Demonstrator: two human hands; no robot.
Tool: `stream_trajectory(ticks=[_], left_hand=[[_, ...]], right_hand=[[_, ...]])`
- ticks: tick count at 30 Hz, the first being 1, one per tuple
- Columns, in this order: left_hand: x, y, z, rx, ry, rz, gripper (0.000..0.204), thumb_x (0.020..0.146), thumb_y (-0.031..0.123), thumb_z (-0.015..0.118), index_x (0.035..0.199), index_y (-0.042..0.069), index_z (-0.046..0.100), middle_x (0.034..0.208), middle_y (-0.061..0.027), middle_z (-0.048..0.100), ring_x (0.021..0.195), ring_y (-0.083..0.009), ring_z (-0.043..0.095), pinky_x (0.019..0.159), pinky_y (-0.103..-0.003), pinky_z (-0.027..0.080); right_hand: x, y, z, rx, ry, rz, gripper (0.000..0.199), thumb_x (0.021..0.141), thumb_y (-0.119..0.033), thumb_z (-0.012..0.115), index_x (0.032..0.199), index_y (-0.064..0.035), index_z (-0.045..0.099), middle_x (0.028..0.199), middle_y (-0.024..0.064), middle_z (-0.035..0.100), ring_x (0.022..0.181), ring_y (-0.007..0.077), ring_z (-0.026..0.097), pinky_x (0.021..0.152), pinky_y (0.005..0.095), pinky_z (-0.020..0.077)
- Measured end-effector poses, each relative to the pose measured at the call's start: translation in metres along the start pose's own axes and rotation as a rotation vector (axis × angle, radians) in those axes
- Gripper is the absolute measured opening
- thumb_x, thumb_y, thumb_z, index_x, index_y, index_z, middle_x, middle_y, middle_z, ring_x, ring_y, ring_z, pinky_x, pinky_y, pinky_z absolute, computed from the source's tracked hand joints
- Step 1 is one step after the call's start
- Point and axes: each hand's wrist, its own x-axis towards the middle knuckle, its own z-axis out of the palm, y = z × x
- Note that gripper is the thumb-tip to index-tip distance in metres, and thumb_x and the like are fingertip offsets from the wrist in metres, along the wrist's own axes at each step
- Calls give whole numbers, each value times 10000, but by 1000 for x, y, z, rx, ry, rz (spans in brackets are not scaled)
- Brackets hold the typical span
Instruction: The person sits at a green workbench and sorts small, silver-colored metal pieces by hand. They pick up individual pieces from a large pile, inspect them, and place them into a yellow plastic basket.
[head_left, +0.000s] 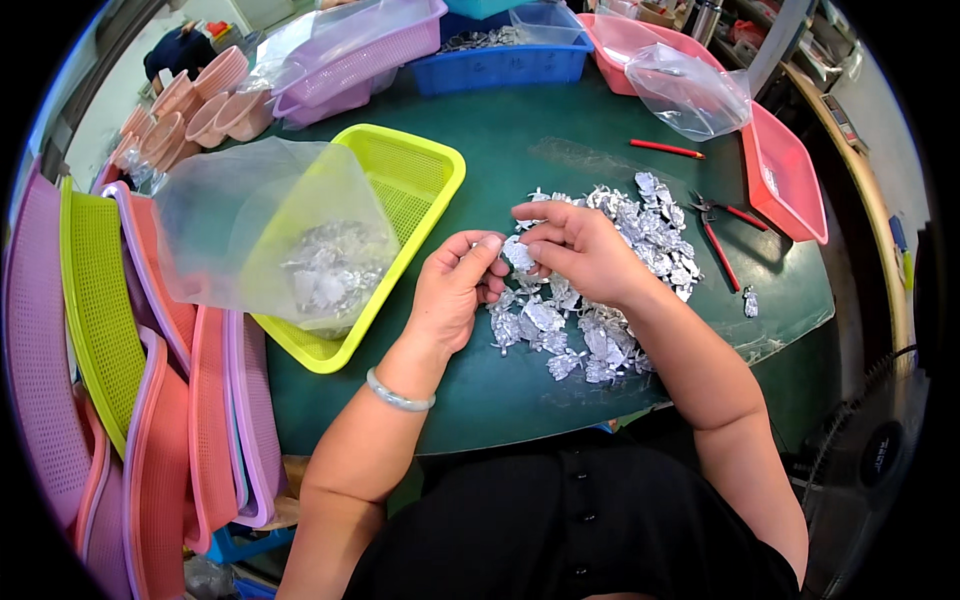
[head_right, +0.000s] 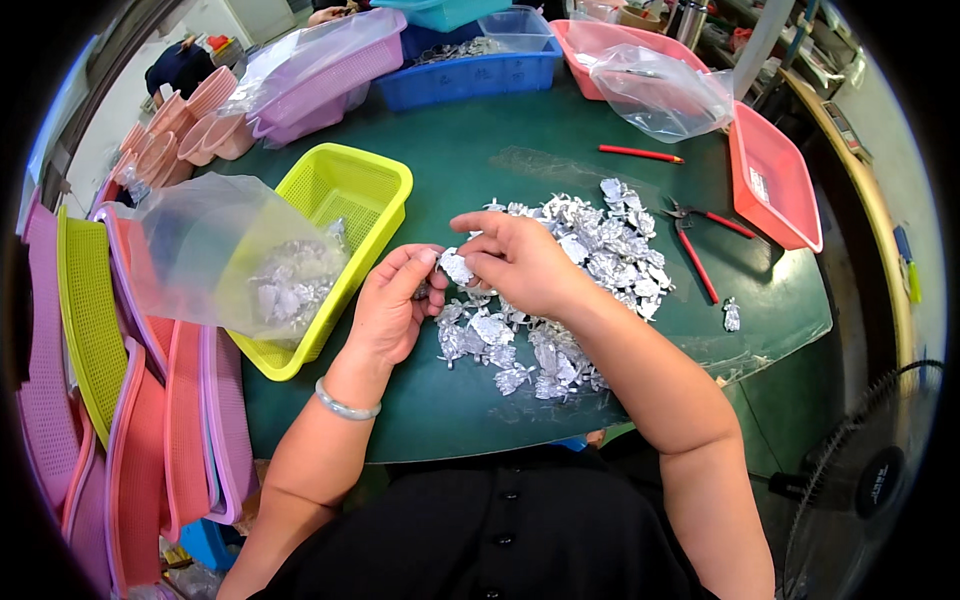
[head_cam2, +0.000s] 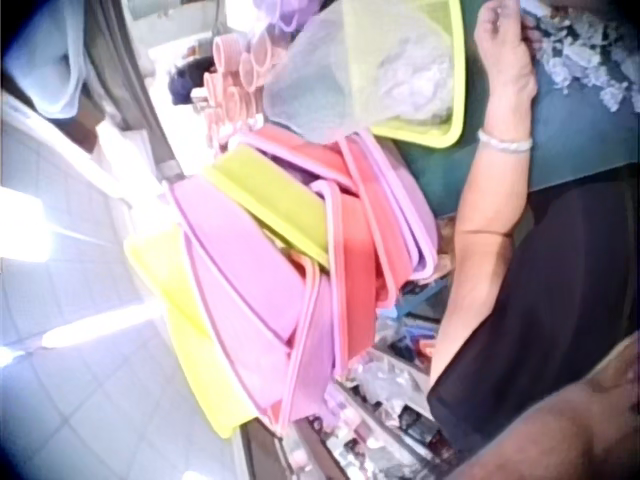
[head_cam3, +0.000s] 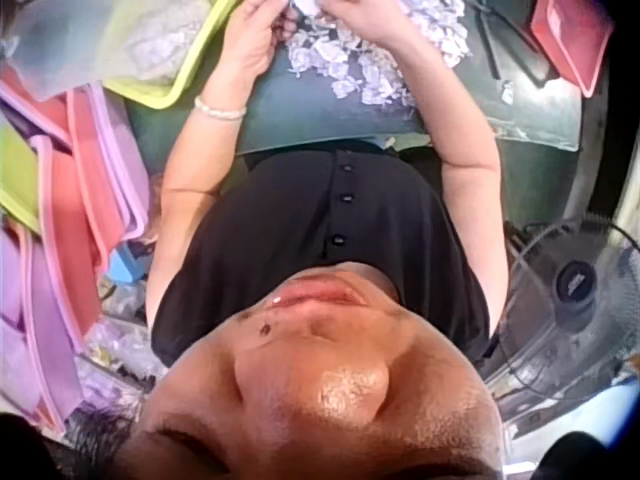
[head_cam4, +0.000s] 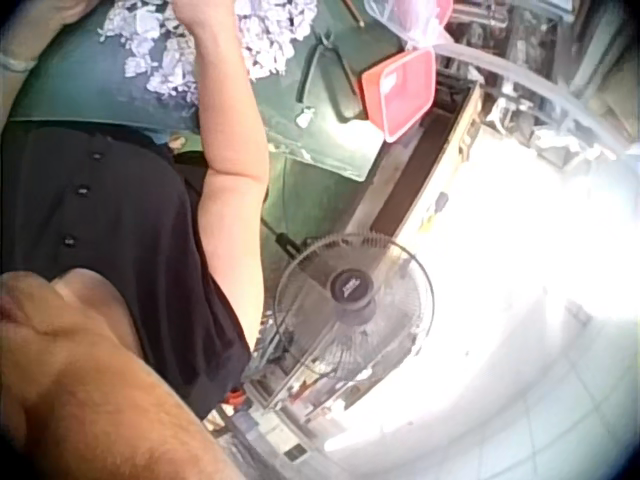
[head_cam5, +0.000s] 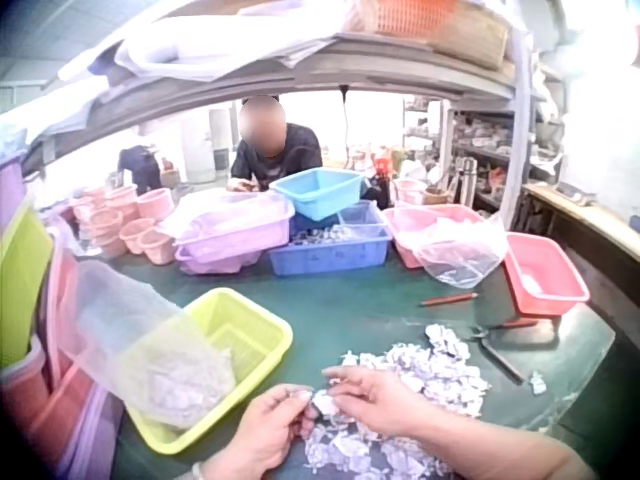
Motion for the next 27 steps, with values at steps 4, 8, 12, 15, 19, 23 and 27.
stream_trajectory(ticks=[4,8,12,15,19,23,27], left_hand=[[2,-2,-2,8,1,-2,131,860,191,555,887,66,585,690,9,550,578,-70,486,530,-203,400],[1,-2,-1,0,33,-17,130,862,187,547,886,65,582,687,10,545,580,-74,484,531,-209,397],[1,-1,0,4,35,-28,126,862,187,548,881,69,585,686,9,550,576,-76,489,529,-212,396],[0,-1,0,-11,19,-20,129,862,186,548,896,67,584,681,8,550,571,-76,486,528,-210,396],[0,0,-1,-4,12,-24,141,870,185,533,921,63,580,725,-3,560,623,-92,529,577,-229,446],[-2,2,7,-130,26,-51,150,884,156,495,959,50,570,801,-30,570,697,-105,551,614,-243,480],[1,5,2,-273,-23,-141,173,890,141,458,1008,51,546,840,-61,575,750,-129,558,621,-267,481]], right_hand=[[-3,3,-1,107,-12,43,376,815,36,473,1188,69,441,879,98,607,709,106,565,662,234,474],[-7,4,-4,171,-12,37,377,818,30,476,1191,67,437,875,96,605,749,117,578,695,244,479],[-9,9,-6,101,-30,-21,388,805,18,522,1183,62,447,859,75,607,775,114,576,709,248,474],[-10,8,-4,66,-17,-48,397,791,17,549,1176,54,457,846,62,609,781,108,573,709,248,469],[-10,13,-2,-14,43,-108,394,781,17,564,1164,32,475,827,57,617,776,110,578,703,252,468],[-12,13,3,-347,72,-429,399,763,13,580,1153,1,494,818,75,630,776,150,608,699,262,475],[-11,10,0,-413,75,-521,381,757,1,586,1131,-19,517,839,102,638,804,216,630,713,287,486]])
